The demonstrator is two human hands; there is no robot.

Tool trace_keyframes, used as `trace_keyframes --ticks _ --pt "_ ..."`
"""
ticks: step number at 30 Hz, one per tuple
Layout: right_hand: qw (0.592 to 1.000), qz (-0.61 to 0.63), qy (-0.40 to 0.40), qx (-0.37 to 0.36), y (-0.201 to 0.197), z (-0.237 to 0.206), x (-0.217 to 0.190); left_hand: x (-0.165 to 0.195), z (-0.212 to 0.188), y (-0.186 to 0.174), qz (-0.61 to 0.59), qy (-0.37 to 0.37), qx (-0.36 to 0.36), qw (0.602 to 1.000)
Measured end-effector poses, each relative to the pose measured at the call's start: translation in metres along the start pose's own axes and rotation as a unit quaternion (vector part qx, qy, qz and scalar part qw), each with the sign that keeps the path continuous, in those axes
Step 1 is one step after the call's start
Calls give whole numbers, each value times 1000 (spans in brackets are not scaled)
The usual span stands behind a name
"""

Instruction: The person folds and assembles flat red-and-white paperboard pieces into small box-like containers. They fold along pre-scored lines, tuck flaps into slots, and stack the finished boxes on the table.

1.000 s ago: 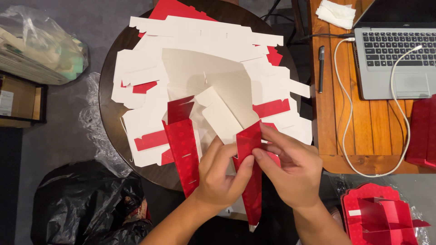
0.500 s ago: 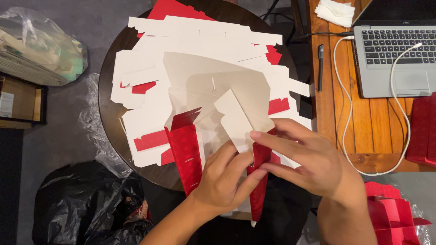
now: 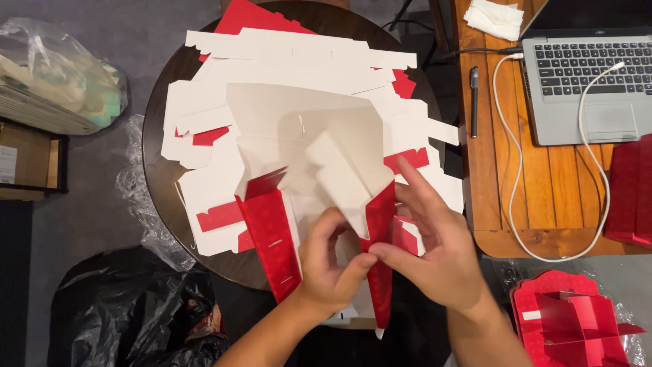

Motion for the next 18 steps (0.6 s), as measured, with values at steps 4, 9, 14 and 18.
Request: trace_keyframes --ticks 4,9,14,18 --pt "998 -3 -18 53 5 -5 10 5 2 -1 93 9 -50 994" --pt "985 -118 -47 118 5 -12 11 2 1 -2 100 -15 -54 993" --pt "976 -151 -78 137 5 -12 4 6 -5 -1 116 0 -71 991" --pt "978 -149 -67 127 5 -8 4 6 -6 -2 124 -7 -77 989"
Point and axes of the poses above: each hand's wrist, its own z-axis towards the middle knuckle, its own y-axis out of the palm, x = y × z, the point moved 9 cm from there along z, towards the middle knuckle, and after that the axes turned 5 degrees about -z, right-handed, at the moved point
